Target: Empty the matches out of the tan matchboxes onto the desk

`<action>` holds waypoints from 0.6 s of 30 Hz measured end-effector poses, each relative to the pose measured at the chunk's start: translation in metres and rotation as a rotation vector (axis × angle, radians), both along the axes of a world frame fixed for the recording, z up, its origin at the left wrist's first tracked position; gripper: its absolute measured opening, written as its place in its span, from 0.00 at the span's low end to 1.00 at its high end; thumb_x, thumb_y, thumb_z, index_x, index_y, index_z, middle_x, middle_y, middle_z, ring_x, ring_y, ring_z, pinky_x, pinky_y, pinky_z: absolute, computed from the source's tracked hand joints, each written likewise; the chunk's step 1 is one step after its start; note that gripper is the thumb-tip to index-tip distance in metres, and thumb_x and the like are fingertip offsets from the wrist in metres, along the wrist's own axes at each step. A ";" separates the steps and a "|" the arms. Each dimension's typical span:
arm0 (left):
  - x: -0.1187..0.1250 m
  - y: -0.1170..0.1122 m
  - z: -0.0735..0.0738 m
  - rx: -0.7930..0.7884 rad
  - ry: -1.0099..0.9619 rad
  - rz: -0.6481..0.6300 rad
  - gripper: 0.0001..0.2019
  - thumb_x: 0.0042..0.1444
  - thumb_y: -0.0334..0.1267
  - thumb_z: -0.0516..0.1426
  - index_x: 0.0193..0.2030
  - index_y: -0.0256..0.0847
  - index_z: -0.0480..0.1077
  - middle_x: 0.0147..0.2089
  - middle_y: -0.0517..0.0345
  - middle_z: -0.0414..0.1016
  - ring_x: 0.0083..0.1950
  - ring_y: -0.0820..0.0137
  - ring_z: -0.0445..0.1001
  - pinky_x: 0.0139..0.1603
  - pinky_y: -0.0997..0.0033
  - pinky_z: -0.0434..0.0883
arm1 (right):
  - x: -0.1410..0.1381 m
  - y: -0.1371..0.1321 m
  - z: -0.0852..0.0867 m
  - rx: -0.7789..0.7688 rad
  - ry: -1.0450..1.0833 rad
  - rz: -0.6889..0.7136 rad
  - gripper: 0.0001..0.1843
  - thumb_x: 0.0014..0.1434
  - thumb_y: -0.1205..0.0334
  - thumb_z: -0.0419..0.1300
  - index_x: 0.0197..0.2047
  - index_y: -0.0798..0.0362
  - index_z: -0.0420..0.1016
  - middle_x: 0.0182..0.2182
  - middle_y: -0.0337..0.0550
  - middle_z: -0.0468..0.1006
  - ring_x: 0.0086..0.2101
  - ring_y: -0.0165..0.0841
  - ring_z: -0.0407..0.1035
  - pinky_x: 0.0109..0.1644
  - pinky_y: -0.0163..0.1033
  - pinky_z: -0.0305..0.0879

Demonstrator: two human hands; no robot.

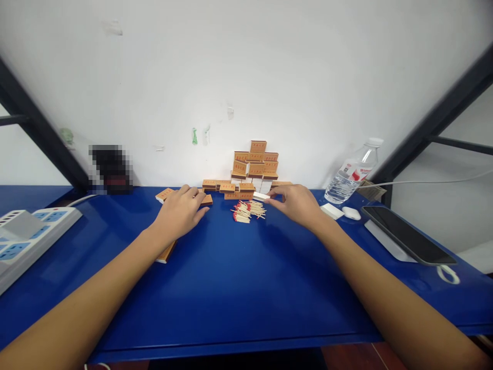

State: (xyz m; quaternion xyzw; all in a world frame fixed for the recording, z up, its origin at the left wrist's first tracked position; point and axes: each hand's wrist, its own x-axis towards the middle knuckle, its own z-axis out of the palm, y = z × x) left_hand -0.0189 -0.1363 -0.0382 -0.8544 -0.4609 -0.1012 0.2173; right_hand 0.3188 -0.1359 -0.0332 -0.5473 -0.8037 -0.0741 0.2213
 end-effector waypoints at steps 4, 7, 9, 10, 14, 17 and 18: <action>-0.004 0.008 -0.008 -0.030 -0.030 -0.045 0.18 0.71 0.40 0.56 0.62 0.32 0.71 0.59 0.39 0.77 0.59 0.50 0.71 0.59 0.52 0.71 | 0.012 0.002 0.007 -0.051 0.037 -0.037 0.09 0.65 0.57 0.64 0.40 0.50 0.84 0.38 0.42 0.86 0.34 0.36 0.75 0.36 0.39 0.61; -0.007 0.013 -0.015 -0.051 -0.059 -0.069 0.18 0.70 0.39 0.55 0.62 0.31 0.70 0.60 0.38 0.76 0.59 0.49 0.71 0.60 0.49 0.70 | 0.028 0.005 0.015 -0.060 0.079 -0.069 0.11 0.64 0.55 0.62 0.40 0.51 0.84 0.36 0.44 0.86 0.34 0.37 0.76 0.36 0.39 0.62; -0.008 0.015 -0.019 -0.058 -0.071 -0.077 0.18 0.71 0.38 0.54 0.63 0.32 0.70 0.62 0.38 0.75 0.59 0.49 0.71 0.61 0.48 0.69 | 0.041 0.007 0.020 -0.074 0.093 -0.086 0.13 0.64 0.53 0.62 0.39 0.51 0.85 0.34 0.44 0.85 0.32 0.37 0.76 0.36 0.39 0.63; -0.008 0.015 -0.021 -0.059 -0.073 -0.078 0.18 0.71 0.37 0.53 0.63 0.32 0.70 0.62 0.38 0.74 0.59 0.49 0.71 0.61 0.48 0.69 | 0.048 0.009 0.022 -0.082 0.093 -0.098 0.14 0.64 0.52 0.61 0.39 0.51 0.85 0.33 0.44 0.85 0.32 0.37 0.75 0.35 0.39 0.63; -0.009 0.017 -0.023 -0.069 -0.052 -0.064 0.17 0.72 0.36 0.50 0.62 0.33 0.70 0.59 0.38 0.75 0.57 0.50 0.71 0.59 0.49 0.69 | 0.076 0.015 0.024 -0.130 0.061 -0.201 0.15 0.63 0.52 0.61 0.38 0.52 0.85 0.33 0.45 0.85 0.32 0.38 0.76 0.36 0.39 0.65; -0.009 0.018 -0.023 -0.087 -0.030 -0.036 0.15 0.72 0.37 0.50 0.57 0.33 0.72 0.53 0.39 0.75 0.52 0.52 0.72 0.55 0.51 0.70 | 0.093 0.020 0.020 -0.171 0.034 -0.282 0.15 0.63 0.53 0.60 0.36 0.53 0.84 0.34 0.47 0.85 0.34 0.39 0.76 0.38 0.40 0.66; -0.009 0.019 -0.023 -0.092 -0.031 -0.031 0.15 0.72 0.37 0.50 0.55 0.34 0.73 0.51 0.40 0.75 0.50 0.52 0.72 0.54 0.52 0.70 | 0.097 0.021 0.019 -0.185 0.026 -0.305 0.14 0.62 0.53 0.60 0.36 0.53 0.84 0.34 0.47 0.85 0.34 0.39 0.77 0.38 0.39 0.66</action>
